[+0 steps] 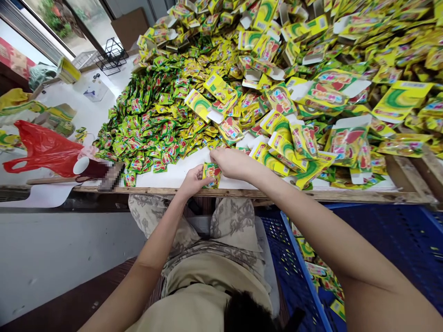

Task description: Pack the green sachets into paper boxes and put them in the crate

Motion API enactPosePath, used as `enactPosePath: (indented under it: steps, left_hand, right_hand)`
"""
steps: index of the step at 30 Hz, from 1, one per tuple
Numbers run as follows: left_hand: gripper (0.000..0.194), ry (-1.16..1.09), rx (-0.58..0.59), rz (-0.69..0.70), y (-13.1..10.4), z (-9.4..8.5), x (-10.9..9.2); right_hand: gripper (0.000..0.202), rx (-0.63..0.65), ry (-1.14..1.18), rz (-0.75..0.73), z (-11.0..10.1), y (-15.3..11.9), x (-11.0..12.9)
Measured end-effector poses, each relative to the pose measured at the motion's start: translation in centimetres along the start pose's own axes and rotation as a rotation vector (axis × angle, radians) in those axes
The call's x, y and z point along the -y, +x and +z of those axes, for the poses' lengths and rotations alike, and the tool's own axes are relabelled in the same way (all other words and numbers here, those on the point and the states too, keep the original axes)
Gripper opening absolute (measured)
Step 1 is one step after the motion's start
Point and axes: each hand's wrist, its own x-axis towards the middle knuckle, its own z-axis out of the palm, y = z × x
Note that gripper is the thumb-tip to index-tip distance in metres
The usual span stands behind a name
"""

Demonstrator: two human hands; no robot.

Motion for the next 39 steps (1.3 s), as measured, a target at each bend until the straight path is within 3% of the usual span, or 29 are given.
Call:
enactPosePath:
  steps: [6, 14, 19, 23, 27, 32, 34, 39]
  left_hand:
    - [0.05, -0.002, 0.006, 0.01, 0.1, 0.0, 0.1]
    - [0.049, -0.006, -0.061, 0.016, 0.2, 0.6, -0.4]
    - [0.053, -0.078, -0.141, -0.017, 0.9, 0.7, 0.2]
    - [0.058, -0.084, -0.107, -0.008, 0.8, 0.6, 0.2]
    - [0.065, -0.053, -0.099, 0.033, 0.7, 0.6, 0.1]
    - [0.062, -0.084, -0.058, 0.016, 0.6, 0.5, -0.2]
    - [0.057, -0.176, -0.006, -0.021, 0.5, 0.3, -0.4]
    - [0.047, -0.409, 0.149, -0.239, 1.5, -0.5, -1.0]
  right_hand:
    - [0.022, -0.088, -0.001, 0.12, 0.7, -0.3, 0.1]
    - [0.025, -0.11, 0.041, 0.07, 1.1, -0.4, 0.0]
    - [0.019, -0.289, 0.263, 0.063, 1.6, -0.7, -0.4]
    - [0.024, -0.451, 0.613, 0.154, 3.2, -1.1, -1.0]
    - [0.037, -0.343, 1.054, 0.255, 4.7, -0.9, -0.8]
    - [0.045, -0.025, 1.514, 0.245, 4.1, -0.9, -0.5]
    - [0.044, 0.032, 1.611, 0.267, 3.8, -0.9, -0.7]
    - [0.042, 0.04, 1.662, 0.331, 4.0, -0.2, -1.5]
